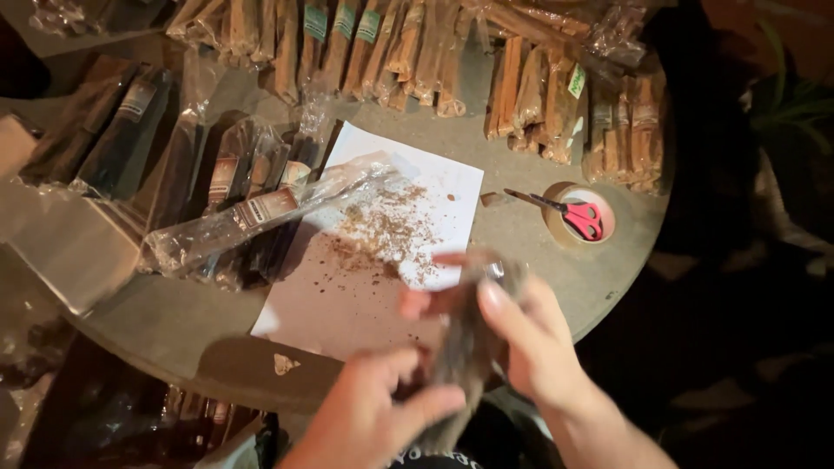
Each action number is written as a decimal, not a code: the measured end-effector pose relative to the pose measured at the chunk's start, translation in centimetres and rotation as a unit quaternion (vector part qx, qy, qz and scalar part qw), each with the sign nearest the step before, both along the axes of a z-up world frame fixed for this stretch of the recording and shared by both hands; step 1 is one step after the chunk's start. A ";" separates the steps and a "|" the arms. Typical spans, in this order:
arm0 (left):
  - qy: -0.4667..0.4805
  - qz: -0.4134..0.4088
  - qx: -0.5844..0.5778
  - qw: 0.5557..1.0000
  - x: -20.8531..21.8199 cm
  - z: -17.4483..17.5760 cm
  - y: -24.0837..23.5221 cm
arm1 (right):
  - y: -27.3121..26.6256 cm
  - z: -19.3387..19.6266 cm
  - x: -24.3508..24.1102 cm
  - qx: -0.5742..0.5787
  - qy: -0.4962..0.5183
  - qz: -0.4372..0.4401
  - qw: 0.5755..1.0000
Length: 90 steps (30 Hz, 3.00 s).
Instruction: Packaging dark wooden sticks into clear plastic sleeves at a workshop table.
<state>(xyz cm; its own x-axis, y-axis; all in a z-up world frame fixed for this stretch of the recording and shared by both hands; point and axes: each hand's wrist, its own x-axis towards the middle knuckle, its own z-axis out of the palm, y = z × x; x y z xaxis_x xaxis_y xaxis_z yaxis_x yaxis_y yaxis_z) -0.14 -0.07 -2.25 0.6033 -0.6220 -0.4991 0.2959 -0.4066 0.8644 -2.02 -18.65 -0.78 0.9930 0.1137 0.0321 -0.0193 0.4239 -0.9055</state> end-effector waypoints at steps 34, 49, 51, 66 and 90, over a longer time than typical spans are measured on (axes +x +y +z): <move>-0.444 0.051 -0.299 0.843 11.8 9.9 -4.8 | -3.2 -3.0 1.5 -0.283 -0.080 -0.018 0.956; -0.249 0.062 -0.133 0.957 8.7 4.2 -4.4 | -6.4 0.6 4.4 -0.203 -0.093 -0.033 0.974; -0.204 0.041 -0.109 0.972 8.5 5.3 -4.6 | -6.9 0.9 5.4 -0.142 -0.166 -0.011 0.976; -0.170 0.037 -0.033 0.984 6.0 3.9 -3.1 | -5.6 4.8 6.0 -0.270 -0.137 -0.138 0.943; -0.613 0.208 -0.097 0.756 1.0 -6.0 2.0 | -13.9 -3.9 -4.8 -0.117 -0.051 -0.383 0.915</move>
